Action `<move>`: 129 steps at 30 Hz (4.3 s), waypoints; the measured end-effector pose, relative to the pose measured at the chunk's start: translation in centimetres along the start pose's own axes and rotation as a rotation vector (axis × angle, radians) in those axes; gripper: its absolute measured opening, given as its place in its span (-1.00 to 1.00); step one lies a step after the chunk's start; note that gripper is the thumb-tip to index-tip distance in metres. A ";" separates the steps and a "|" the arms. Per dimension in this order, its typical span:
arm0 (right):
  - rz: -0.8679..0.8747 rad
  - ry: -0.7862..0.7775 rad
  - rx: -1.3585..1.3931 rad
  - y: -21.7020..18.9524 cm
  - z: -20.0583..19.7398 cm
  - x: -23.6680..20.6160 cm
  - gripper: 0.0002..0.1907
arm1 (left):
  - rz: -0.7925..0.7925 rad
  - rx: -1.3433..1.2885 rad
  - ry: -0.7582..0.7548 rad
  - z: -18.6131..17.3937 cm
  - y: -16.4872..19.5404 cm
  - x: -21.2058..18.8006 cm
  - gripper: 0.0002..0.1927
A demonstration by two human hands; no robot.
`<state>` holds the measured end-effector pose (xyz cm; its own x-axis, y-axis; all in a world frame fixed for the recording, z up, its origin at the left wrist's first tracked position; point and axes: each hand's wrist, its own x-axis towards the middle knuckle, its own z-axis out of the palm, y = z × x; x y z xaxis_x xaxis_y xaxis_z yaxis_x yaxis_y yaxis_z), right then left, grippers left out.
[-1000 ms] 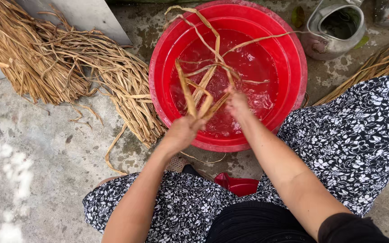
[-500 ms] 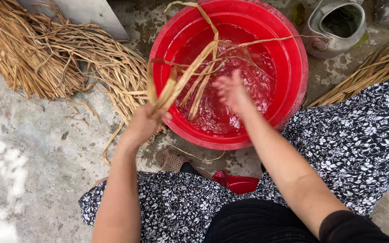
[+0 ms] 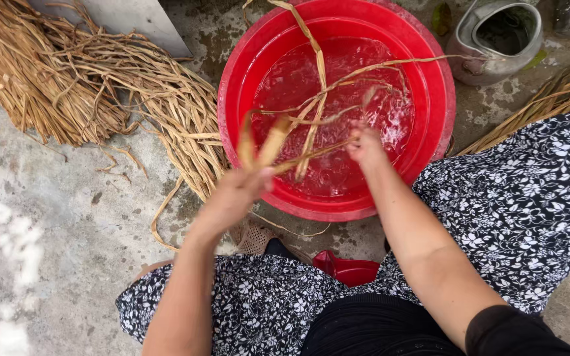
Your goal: The person sits on the ground and washes bundles of dried leaf strips in a red basin of water, dipping, swishing and turning the strips by hand, then lifting them out and setting them aside while taking new dry bundles from the pile.
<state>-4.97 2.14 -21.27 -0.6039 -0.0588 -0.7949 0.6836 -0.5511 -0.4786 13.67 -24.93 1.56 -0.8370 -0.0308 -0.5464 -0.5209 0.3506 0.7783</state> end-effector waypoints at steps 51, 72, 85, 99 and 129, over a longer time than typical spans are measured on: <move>-0.114 0.022 -0.420 1.2 4.9 -6.6 -0.77 | 0.007 0.294 0.033 5.9 1.2 4.5 -0.48; 0.004 -0.473 -0.304 -0.6 6.0 -8.8 -0.10 | -0.097 0.176 0.372 -2.6 -2.0 4.8 -0.75; -0.072 0.041 -0.006 -0.6 1.8 -2.0 -0.83 | -0.058 -0.016 -0.056 3.3 1.7 1.5 -0.53; -0.669 -0.011 -0.468 -1.3 3.6 -4.4 -0.71 | 0.480 -0.827 0.510 -9.3 3.2 -1.8 -0.65; 0.057 -0.113 -0.564 1.4 2.4 -2.3 -0.82 | 0.049 -0.640 0.328 -0.3 2.7 5.1 -0.74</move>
<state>-3.55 -0.49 -19.22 -0.5788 -0.1805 -0.7952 0.8102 -0.0169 -0.5859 7.90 -24.41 0.96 -0.8167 -0.3443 -0.4631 -0.3931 -0.2556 0.8833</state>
